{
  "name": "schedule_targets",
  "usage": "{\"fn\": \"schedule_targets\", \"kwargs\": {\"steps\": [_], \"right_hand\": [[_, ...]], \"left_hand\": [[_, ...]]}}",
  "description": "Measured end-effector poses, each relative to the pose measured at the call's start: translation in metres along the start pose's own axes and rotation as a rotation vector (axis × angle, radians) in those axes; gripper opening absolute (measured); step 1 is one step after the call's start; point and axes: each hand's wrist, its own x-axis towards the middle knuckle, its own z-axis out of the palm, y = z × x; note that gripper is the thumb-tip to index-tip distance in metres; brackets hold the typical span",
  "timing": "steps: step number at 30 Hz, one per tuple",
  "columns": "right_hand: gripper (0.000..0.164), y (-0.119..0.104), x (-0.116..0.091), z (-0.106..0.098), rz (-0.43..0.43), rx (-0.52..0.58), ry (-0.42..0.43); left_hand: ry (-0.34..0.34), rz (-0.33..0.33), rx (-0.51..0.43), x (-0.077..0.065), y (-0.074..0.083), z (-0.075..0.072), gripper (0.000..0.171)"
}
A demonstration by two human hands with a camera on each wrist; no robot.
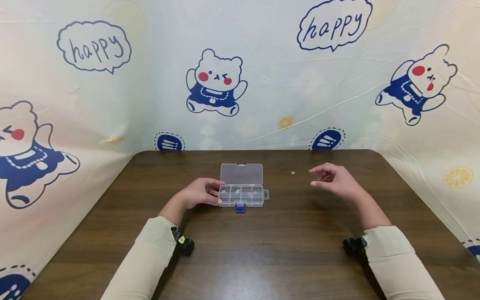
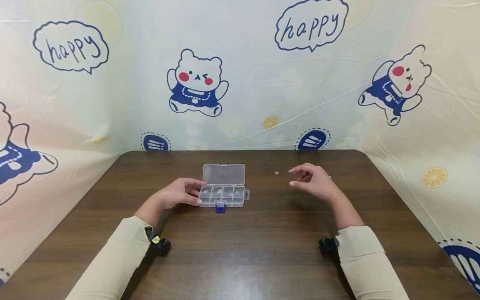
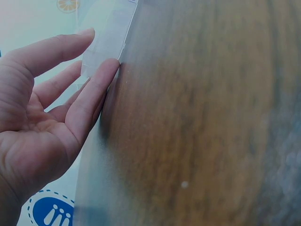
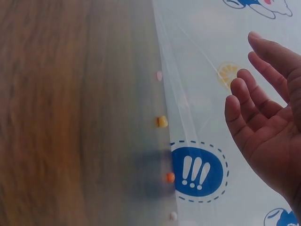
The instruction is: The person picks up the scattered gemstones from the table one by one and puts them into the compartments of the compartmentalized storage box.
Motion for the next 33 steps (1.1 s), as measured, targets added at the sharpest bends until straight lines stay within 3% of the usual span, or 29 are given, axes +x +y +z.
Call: {"fn": "schedule_targets", "kwargs": {"steps": [15,33], "right_hand": [[0.041,0.021,0.0,-0.007,0.098,0.039,-0.03],[0.045,0.051,0.012,-0.015,0.136,-0.01,-0.132]], "left_hand": [[-0.001,-0.003,-0.011,0.0,0.001,0.0,0.067],[-0.001,0.002,-0.002,0.0,0.0,0.0,0.066]]}}
